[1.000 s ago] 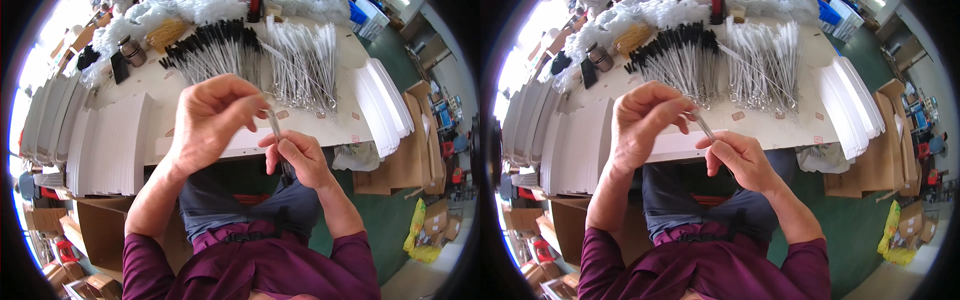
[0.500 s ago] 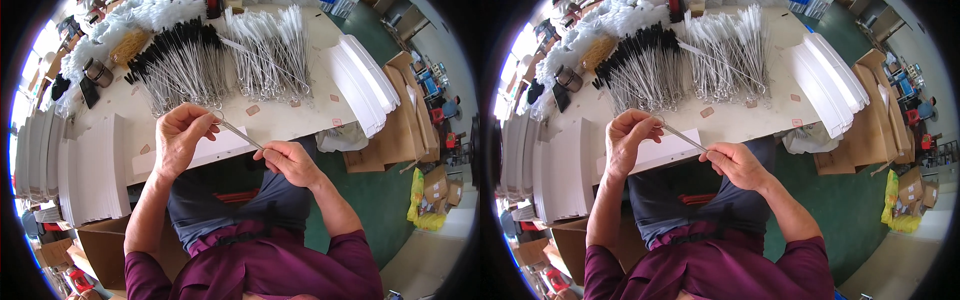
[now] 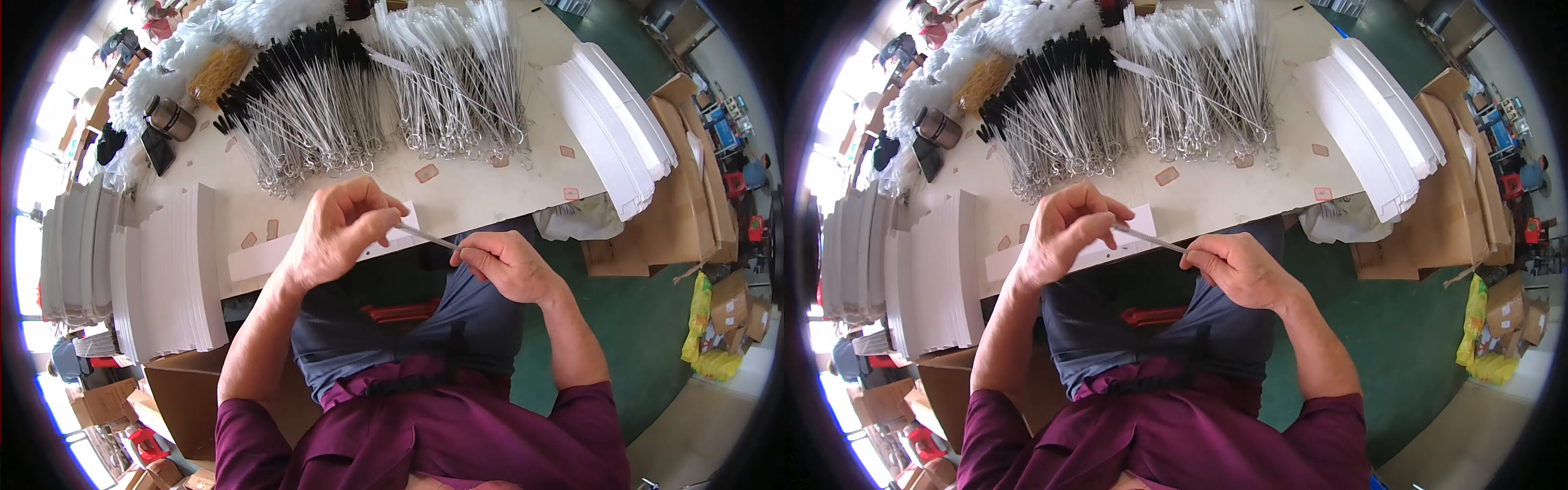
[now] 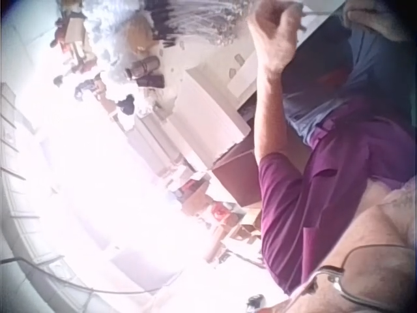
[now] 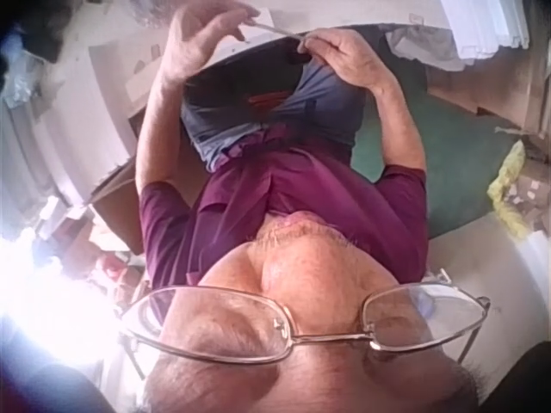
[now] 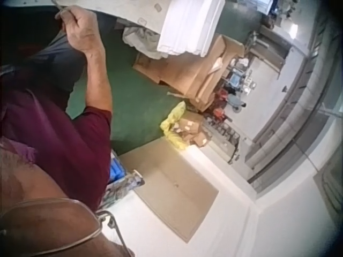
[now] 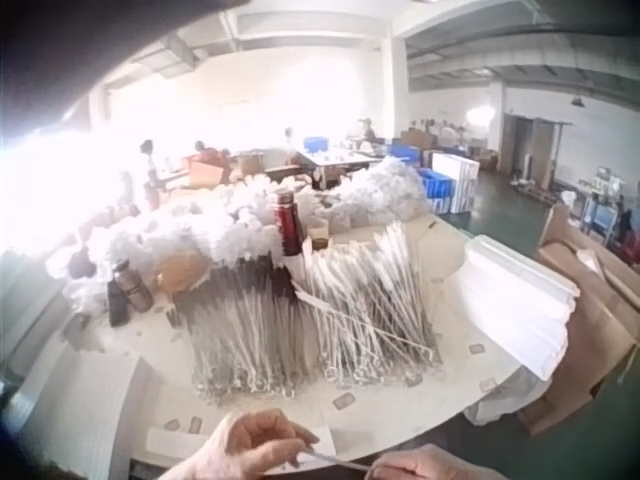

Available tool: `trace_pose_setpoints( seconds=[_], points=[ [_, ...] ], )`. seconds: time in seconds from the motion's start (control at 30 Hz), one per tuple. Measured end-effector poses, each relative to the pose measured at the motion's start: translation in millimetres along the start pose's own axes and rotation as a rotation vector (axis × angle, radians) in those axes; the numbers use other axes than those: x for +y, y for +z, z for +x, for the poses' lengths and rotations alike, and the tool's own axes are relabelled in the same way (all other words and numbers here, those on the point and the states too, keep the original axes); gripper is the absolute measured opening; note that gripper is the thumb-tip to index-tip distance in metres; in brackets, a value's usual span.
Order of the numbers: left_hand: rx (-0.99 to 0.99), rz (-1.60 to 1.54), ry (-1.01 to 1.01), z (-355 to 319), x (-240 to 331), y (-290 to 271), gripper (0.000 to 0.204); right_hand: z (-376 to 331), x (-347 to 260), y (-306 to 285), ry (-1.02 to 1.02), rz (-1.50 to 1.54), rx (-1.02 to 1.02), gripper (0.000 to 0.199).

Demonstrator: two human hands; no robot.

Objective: The person is bundling industrial brushes and packing them into cardboard boxes.

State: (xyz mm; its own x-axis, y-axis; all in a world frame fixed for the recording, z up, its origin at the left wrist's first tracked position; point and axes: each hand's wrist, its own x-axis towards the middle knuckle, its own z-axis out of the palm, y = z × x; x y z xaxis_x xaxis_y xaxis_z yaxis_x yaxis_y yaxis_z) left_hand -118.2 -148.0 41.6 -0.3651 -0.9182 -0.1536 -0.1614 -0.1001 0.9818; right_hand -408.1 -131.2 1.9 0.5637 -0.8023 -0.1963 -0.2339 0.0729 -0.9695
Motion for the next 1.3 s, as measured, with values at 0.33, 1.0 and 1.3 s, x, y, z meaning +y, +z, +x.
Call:
trace_pose_setpoints(
  seconds=[0.33, 1.0, 1.3],
  points=[
    [-0.171, 0.757, 0.379, -21.1, -15.5, 40.1, 0.019, -0.4, -38.6, -12.9, -0.132, -0.654, -0.077, 0.015],
    [-0.230, -0.023, -0.150, 17.9, -56.7, 103.2, 0.023, 16.0, 22.9, 6.8, -0.285, 0.779, 0.605, 0.043],
    [-0.235, 0.204, 0.011, 21.4, -48.6, 107.2, 0.025, 55.4, 52.1, -108.2, -0.006, -0.031, 0.877, 0.032]
  ],
)
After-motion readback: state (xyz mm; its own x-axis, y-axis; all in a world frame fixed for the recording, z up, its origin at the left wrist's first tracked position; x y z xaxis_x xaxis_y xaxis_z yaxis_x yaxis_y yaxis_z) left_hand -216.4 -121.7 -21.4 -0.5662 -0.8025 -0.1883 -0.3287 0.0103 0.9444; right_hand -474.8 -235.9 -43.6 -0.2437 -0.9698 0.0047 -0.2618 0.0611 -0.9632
